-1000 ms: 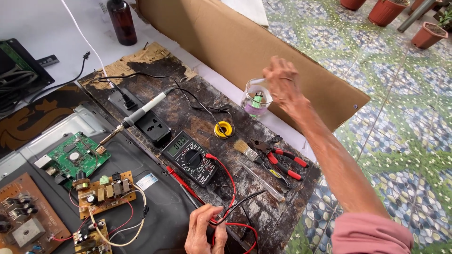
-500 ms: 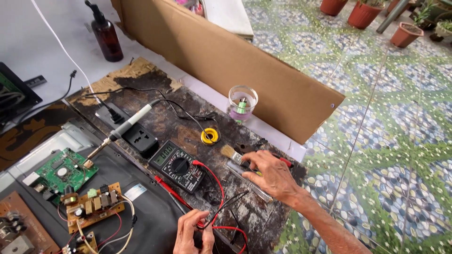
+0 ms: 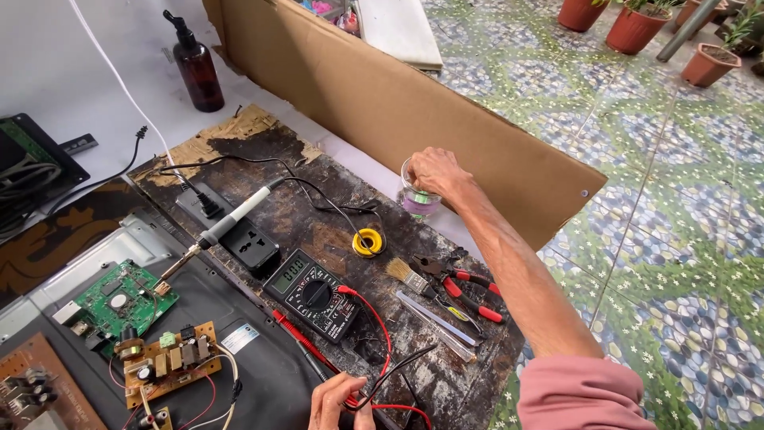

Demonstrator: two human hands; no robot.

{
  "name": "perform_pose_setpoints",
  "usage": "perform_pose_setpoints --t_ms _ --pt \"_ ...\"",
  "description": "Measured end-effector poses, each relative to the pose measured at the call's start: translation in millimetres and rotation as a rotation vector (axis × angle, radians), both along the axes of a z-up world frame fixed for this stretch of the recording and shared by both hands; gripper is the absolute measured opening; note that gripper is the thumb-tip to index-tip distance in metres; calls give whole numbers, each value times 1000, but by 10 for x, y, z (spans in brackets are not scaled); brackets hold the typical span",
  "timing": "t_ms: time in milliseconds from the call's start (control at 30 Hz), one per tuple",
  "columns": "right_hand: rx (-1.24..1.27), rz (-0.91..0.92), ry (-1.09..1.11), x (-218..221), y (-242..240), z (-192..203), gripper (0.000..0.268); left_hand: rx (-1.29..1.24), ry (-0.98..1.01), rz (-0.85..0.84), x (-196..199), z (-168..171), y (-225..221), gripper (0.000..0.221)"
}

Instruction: Inspecting and testing various electronic circuit boards using a multimeter, pliers, and a soldering iron on a workbench.

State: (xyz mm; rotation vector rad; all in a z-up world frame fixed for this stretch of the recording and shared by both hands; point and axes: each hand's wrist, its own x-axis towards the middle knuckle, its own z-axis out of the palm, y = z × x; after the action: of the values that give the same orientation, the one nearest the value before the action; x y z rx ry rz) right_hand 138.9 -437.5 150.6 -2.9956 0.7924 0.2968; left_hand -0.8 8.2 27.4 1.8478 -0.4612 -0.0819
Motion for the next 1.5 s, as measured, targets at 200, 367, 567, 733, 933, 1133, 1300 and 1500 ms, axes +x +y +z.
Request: perform_pose_setpoints --t_ms 200,367,567,733,933,1133,1300,1500 --pt "44 -206 214 161 74 -107 22 57 -46 -6 44 187 37 23" --pt "195 -349 15 88 170 -3 27 72 -7 -49 52 326 90 23" --pt "202 -306 -205 -35 225 -36 33 153 4 -56 44 387 116 26" --pt "266 -349 -237 -119 258 48 36 91 -41 -92 70 415 136 29" --pt "138 -39 -676 -477 153 -18 9 149 8 -65 51 381 110 23" --pt "-56 41 -1116 -1105 734 450 16 126 23 -75 48 481 99 24" --pt "789 64 -548 -1605 1500 552 11 169 33 -23 -1 658 81 22" --pt "836 254 -262 -1571 1779 220 15 20 -102 -40 -15 516 70 24"
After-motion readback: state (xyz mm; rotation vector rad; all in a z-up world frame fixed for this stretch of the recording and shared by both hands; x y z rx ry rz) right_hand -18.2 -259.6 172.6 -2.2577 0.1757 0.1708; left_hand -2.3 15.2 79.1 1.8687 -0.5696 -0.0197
